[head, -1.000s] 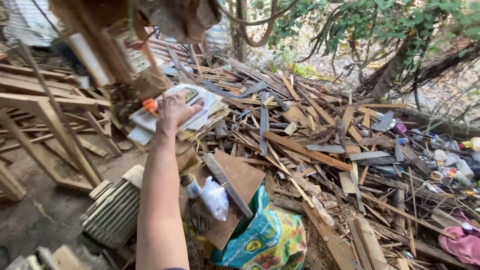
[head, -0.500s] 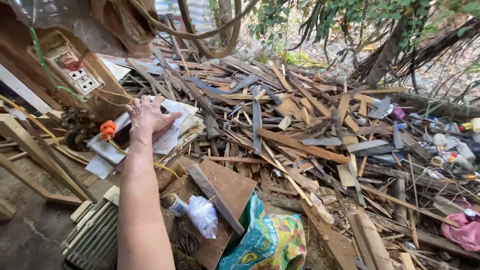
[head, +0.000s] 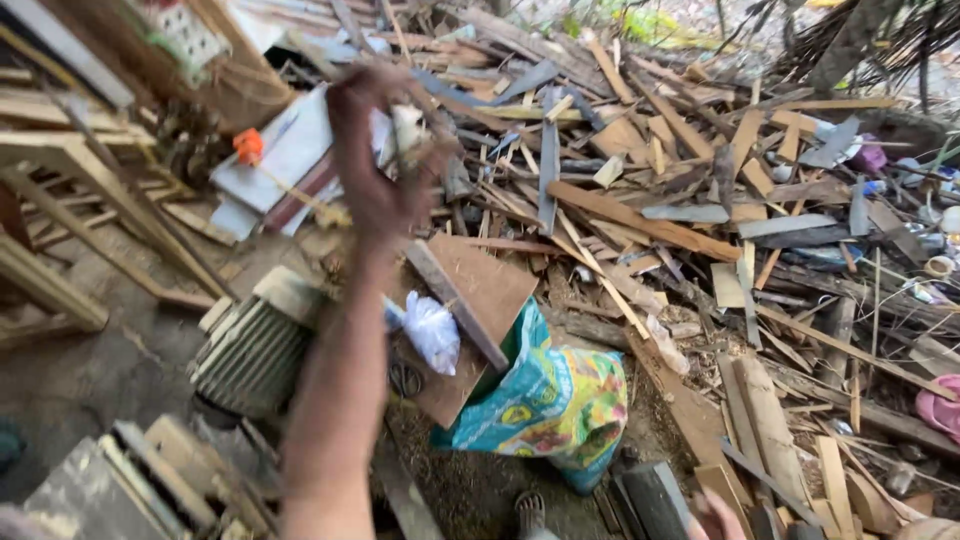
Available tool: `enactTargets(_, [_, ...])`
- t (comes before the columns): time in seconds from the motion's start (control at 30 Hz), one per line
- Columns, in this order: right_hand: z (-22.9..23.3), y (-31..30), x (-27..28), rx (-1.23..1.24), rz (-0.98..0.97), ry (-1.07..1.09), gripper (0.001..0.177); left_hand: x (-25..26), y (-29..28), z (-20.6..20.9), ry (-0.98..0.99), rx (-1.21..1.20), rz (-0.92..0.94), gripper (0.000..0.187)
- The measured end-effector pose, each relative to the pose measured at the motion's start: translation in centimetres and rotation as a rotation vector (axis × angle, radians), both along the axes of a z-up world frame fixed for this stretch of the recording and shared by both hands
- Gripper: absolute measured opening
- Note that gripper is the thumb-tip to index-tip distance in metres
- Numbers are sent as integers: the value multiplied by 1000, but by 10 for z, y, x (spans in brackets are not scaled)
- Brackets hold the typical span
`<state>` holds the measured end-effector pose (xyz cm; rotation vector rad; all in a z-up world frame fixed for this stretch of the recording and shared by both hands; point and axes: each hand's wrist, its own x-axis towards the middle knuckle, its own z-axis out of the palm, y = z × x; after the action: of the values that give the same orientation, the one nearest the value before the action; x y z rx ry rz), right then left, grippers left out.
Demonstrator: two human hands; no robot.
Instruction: Sanding a wooden frame with an angle grinder, applying glue to joints, and checking alignment with a square.
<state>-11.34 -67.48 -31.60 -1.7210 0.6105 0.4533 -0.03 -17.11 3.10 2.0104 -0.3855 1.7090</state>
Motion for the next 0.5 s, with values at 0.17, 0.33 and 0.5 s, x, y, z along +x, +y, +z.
enactTargets(0.17, [132, 64, -24, 101, 824, -904, 92, -123, -237, -174, 317, -910, -578, 34])
enactTargets(0.33, [75, 9, -76, 387, 1105, -282, 89, -235, -369, -290, 692, -1757, -10, 33])
enactTargets(0.5, [41, -47, -147, 991, 1125, -5, 92, -334, -441, -299, 732, -1763, 55, 97])
